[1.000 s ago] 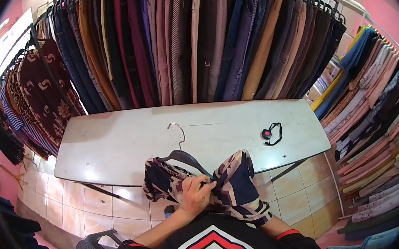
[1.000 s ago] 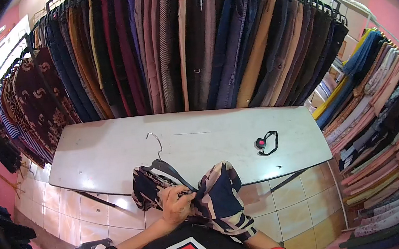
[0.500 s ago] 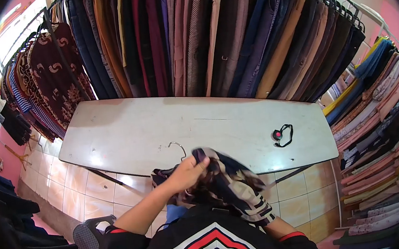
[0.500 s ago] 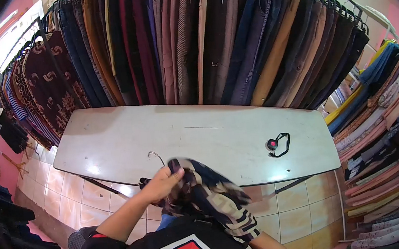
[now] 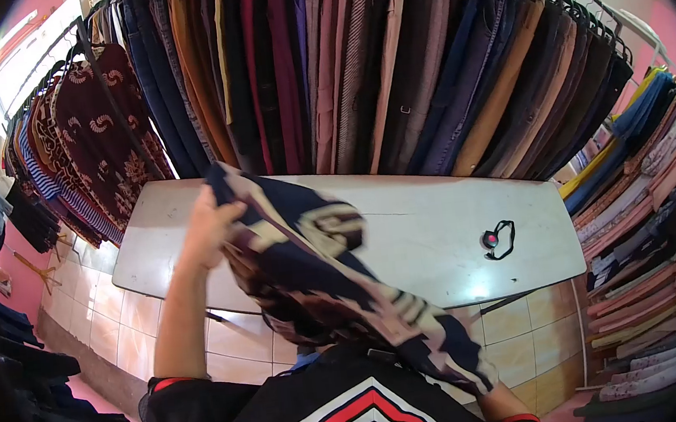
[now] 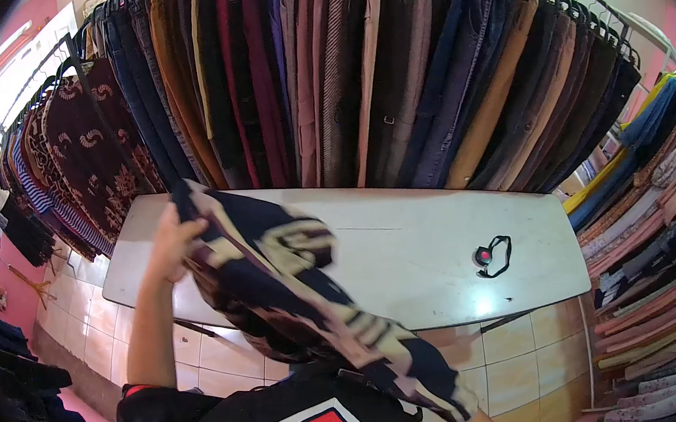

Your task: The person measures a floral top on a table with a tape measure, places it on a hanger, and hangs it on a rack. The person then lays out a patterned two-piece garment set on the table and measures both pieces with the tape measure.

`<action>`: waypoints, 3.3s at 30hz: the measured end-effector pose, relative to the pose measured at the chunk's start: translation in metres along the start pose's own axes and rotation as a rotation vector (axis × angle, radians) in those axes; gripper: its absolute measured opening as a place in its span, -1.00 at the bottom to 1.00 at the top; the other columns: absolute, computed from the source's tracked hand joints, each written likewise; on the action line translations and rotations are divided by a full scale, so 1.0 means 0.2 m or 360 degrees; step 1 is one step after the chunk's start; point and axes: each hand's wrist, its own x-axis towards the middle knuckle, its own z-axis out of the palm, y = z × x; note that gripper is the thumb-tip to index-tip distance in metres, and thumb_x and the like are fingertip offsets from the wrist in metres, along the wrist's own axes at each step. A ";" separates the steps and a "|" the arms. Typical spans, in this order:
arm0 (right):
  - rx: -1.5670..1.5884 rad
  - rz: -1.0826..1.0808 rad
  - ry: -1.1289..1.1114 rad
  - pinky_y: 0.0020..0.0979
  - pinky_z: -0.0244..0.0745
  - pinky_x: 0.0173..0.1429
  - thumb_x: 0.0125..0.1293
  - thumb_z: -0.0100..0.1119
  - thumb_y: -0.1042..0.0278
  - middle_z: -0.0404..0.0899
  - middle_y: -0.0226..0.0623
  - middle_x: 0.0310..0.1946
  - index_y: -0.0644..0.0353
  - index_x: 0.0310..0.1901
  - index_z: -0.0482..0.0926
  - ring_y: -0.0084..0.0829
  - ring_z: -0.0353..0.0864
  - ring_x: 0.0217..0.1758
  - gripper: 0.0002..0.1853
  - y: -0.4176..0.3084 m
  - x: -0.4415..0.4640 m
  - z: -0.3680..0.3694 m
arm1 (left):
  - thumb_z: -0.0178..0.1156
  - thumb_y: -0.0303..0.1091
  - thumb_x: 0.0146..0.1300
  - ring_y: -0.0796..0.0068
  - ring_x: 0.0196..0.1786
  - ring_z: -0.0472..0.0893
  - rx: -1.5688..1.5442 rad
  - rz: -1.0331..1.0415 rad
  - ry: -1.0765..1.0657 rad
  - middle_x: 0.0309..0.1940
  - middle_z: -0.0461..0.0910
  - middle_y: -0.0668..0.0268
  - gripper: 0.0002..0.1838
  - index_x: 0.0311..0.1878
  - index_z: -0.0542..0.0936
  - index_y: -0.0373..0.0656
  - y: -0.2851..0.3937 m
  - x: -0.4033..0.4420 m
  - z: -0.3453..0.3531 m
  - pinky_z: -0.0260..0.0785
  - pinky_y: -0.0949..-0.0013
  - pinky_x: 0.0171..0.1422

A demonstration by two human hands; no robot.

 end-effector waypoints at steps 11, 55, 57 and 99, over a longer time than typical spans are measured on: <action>0.0323 0.1204 0.0152 -0.39 0.49 -0.04 0.16 0.26 0.46 0.62 -0.08 -0.23 0.39 -0.10 0.53 -0.29 0.62 -0.18 -0.71 0.09 -0.04 -0.28 | 0.07 -0.48 0.24 0.53 -0.39 0.48 0.0219 0.0730 0.0801 -0.31 0.47 0.36 -0.79 -0.06 0.41 -0.10 0.58 0.88 -1.31 0.45 0.46 -0.32; -0.0583 0.0937 0.0441 -0.31 0.32 -0.50 0.13 0.23 0.40 0.44 -0.17 -0.50 0.25 -0.20 0.48 -0.14 0.46 -0.55 -0.78 -0.13 0.64 -0.48 | 0.21 -0.18 0.16 0.04 0.33 0.19 0.1569 0.0818 0.0161 0.21 0.28 -0.01 -0.33 0.26 0.23 -0.32 -1.59 0.67 -0.51 -0.09 0.04 0.42; -0.0549 0.0804 0.0457 -0.33 0.32 -0.53 0.13 0.25 0.34 0.45 -0.22 -0.51 0.22 -0.20 0.49 -0.18 0.46 -0.58 -0.76 0.04 0.66 -0.45 | 0.19 -0.13 0.21 0.14 0.30 0.25 0.0800 0.0604 -0.0347 0.23 0.27 0.02 -0.32 0.27 0.22 -0.34 -1.54 0.45 -0.20 -0.01 0.16 0.39; -0.0383 0.0963 -0.0355 0.13 -0.28 0.44 0.32 -0.13 -0.10 -0.09 -0.16 0.45 0.05 0.40 0.08 -0.09 -0.17 0.51 -0.31 1.48 0.58 0.59 | 0.01 -0.29 0.30 0.02 -0.04 0.53 0.1684 -0.0581 0.1034 -0.12 0.55 0.06 -0.78 -0.04 0.46 -0.14 -1.55 0.32 0.62 0.33 0.12 0.05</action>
